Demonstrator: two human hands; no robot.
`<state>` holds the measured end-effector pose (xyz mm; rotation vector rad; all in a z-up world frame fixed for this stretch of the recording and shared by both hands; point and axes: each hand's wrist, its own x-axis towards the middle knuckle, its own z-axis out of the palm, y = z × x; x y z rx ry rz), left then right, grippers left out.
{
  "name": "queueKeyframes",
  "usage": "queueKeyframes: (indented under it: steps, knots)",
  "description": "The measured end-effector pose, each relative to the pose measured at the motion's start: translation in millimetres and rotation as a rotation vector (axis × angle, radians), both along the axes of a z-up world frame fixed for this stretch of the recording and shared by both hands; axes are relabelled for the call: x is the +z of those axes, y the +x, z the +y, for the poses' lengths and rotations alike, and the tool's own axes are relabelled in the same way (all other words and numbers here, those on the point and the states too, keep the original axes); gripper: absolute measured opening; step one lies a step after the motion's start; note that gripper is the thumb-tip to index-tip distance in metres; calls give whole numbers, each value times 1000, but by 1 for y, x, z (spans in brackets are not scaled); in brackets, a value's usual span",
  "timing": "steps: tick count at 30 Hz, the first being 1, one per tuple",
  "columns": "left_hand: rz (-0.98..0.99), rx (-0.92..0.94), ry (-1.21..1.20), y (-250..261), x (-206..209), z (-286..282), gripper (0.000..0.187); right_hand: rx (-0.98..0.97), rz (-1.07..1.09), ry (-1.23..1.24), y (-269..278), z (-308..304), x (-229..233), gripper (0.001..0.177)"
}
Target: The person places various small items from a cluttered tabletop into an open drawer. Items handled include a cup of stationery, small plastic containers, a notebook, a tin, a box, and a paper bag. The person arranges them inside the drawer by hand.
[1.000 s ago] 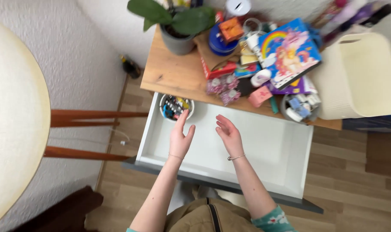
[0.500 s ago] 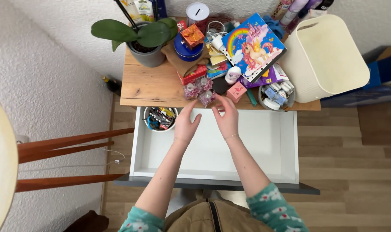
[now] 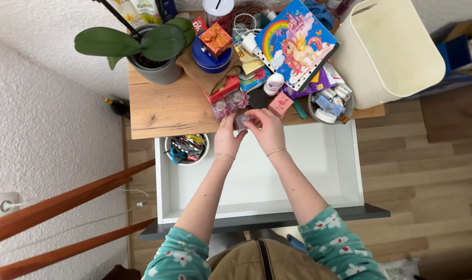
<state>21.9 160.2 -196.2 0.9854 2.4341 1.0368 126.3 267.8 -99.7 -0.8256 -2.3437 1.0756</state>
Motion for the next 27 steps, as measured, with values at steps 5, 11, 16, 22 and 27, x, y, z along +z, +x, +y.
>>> queueKeyframes:
  steps: [5, 11, 16, 22, 27]
  knots:
    - [58, -51, 54, 0, 0, -11, 69, -13, 104, 24, 14, -12, 2, 27]
    - [92, -104, 74, 34, 21, -16, 67, -109, 174, -2, 55, -29, 15, 26]
    - [6, -173, 146, 73, 46, -12, 65, -211, 294, -61, 112, -34, 24, 37]
    - [-121, -206, 200, 127, 24, 13, 67, -382, 186, -128, 219, -8, -10, 31]
    - [-277, -122, 126, 183, -6, 60, 66, -444, 55, -215, 298, 20, -41, 29]
